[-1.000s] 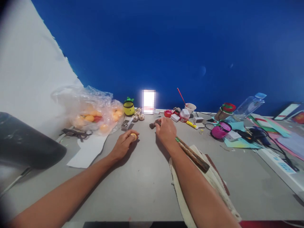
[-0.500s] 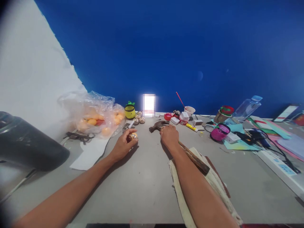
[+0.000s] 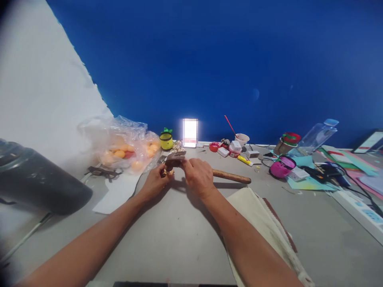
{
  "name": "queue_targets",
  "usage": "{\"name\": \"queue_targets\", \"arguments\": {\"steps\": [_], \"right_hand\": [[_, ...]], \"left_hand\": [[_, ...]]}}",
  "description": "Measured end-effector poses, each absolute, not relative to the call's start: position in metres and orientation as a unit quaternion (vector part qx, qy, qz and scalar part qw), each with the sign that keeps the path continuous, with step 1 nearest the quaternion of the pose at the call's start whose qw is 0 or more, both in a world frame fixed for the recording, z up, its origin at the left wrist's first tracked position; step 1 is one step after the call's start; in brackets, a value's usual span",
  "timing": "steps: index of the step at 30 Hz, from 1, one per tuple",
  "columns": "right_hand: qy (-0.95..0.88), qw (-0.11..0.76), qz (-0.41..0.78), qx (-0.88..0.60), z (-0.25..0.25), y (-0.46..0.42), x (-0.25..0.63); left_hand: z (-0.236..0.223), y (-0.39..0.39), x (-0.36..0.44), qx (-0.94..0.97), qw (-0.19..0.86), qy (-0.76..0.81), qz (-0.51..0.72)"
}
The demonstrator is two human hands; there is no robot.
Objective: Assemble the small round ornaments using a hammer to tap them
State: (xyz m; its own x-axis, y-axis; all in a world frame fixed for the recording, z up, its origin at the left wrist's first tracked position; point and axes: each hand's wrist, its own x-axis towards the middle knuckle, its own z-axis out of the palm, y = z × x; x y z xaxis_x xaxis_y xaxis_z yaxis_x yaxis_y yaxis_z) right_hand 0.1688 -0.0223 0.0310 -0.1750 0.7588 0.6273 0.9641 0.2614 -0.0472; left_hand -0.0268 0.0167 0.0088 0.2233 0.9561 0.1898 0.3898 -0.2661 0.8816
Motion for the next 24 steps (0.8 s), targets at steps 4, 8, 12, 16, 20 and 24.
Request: {"name": "queue_targets", "arguments": {"steps": [4,8,12,16,20,24], "right_hand": [[-0.705,0.321,-0.223,-0.592,0.0377,-0.0228,0.1733],[-0.737,0.292,-0.197,-0.576,0.0359,-0.0212,0.1729],[-0.728,0.302,-0.185,-0.587,0.0325,-0.0196,0.1722],[-0.729,0.307,-0.189,-0.582,0.0313,-0.0196,0.1719],[-0.743,0.294,-0.182,-0.573,0.0328,-0.0210,0.1703],[-0.724,0.318,-0.212,-0.574,0.0342,-0.0220,0.1704]], "left_hand": [[0.0110,0.0167,-0.0274,0.687,0.344,0.510,0.388],[0.0104,0.0156,-0.0263,0.696,0.363,0.485,0.387],[0.0084,0.0159,-0.0254,0.679,0.354,0.498,0.407],[0.0074,0.0165,-0.0261,0.678,0.378,0.480,0.409],[0.0076,0.0163,-0.0266,0.681,0.374,0.479,0.409],[0.0077,0.0167,-0.0260,0.661,0.387,0.492,0.414]]}}
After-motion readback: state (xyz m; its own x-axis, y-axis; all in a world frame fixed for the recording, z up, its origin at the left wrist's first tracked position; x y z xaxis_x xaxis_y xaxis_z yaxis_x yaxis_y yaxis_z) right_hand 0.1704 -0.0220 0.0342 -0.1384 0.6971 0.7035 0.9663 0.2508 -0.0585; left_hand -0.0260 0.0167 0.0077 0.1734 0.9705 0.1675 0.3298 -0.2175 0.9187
